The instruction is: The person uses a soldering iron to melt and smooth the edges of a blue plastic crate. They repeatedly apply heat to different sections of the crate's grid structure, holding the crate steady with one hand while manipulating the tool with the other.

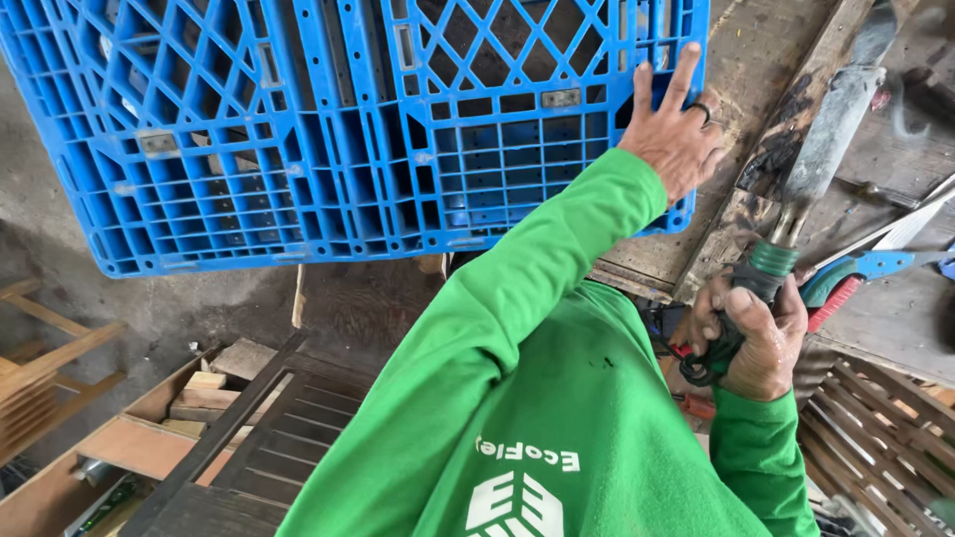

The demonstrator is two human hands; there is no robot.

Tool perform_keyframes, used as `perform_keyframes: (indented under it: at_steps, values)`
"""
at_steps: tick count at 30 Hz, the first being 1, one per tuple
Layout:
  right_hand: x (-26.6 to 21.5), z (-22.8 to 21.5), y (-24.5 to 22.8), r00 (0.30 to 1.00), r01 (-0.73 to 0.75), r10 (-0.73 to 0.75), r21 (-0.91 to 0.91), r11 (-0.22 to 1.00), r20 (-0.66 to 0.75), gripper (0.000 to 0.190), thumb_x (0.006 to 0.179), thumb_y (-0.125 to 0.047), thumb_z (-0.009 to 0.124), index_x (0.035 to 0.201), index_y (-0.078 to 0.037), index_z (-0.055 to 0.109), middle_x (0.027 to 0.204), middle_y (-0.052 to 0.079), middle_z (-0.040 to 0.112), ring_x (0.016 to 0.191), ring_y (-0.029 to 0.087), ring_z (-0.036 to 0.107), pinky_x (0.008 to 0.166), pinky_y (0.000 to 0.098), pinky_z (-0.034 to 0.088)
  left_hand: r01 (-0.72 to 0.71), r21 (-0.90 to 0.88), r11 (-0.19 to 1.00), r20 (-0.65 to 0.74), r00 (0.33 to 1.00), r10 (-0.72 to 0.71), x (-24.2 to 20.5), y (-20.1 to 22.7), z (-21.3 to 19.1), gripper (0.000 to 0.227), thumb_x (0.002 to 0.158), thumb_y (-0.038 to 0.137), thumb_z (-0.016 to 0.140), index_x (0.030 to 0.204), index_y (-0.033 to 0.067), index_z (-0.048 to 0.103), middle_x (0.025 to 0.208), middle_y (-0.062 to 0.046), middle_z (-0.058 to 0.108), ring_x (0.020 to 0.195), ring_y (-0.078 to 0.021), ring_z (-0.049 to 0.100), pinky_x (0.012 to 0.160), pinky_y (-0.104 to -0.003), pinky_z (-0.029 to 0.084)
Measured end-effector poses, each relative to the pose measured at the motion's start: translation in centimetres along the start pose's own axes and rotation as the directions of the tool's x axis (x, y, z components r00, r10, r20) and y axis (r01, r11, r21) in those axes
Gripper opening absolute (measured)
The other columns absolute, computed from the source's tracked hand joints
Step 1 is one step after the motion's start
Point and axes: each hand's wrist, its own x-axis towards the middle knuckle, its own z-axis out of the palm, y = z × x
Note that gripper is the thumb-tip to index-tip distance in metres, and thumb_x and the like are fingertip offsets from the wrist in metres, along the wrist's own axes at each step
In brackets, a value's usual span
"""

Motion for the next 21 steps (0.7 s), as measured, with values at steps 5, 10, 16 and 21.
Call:
perform_keyframes:
  at_steps: [5, 10, 16, 21]
  values:
    - [0.6, -2.2, -0.3, 1.000, -0.018, 0.017, -0.046, 0.999, -0.009, 0.063, 0.094, -0.018, 0.072, 0.149, 0.001, 0.047, 0.083, 0.006, 0.052, 0.061, 0.015, 0.050, 0.046, 0.0292, 0.043, -0.099, -0.062, 0.993, -0.105, 0.990, 0.092, -7.2, 0.0, -0.5, 0.030, 0.089, 0.036, 0.070, 0.095, 0.0067, 0.074, 0.123, -0.017, 0.067, 0.151, -0.0487, 0.015, 0.114, -0.083, 0.017]
    - [2.1, -3.9, 0.5, 0.998, -0.055, 0.055, -0.039, 0.998, -0.012, 0.053, 0.095, -0.013, 0.069, 0.140, 0.001, 0.046, 0.085, 0.008, 0.054, 0.061, 0.016, 0.051, 0.045, 0.0293, 0.043, -0.223, -0.091, 0.971, -0.119, 0.970, 0.211, -17.4, -2.3, -2.5, 0.027, 0.095, 0.033, 0.067, 0.085, 0.0089, 0.070, 0.124, -0.011, 0.066, 0.153, -0.0484, 0.019, 0.125, -0.067, 0.021]
    - [4.1, -3.9, 1.5, 0.992, -0.121, 0.125, -0.088, 0.989, 0.033, 0.054, 0.092, -0.013, 0.069, 0.142, -0.002, 0.051, 0.080, 0.006, 0.052, 0.056, 0.014, 0.050, 0.042, 0.0283, 0.043, -0.202, -0.047, 0.978, 0.034, 0.978, 0.204, -30.1, -6.6, -6.6, 0.028, 0.094, 0.031, 0.069, 0.077, 0.0080, 0.068, 0.110, -0.009, 0.065, 0.153, -0.0404, 0.029, 0.119, -0.064, 0.029]
    - [4.1, -4.5, 2.2, 0.991, -0.120, 0.126, -0.137, 0.983, 0.034, 0.040, 0.095, -0.011, 0.070, 0.124, 0.005, 0.048, 0.085, 0.009, 0.055, 0.058, 0.017, 0.051, 0.043, 0.0309, 0.043, -0.062, 0.013, 0.998, 0.159, 0.986, 0.059, -38.7, -9.7, -10.3, 0.013, 0.084, 0.024, 0.073, 0.081, 0.0115, 0.074, 0.102, -0.008, 0.069, 0.148, -0.0315, 0.034, 0.113, -0.068, 0.032]
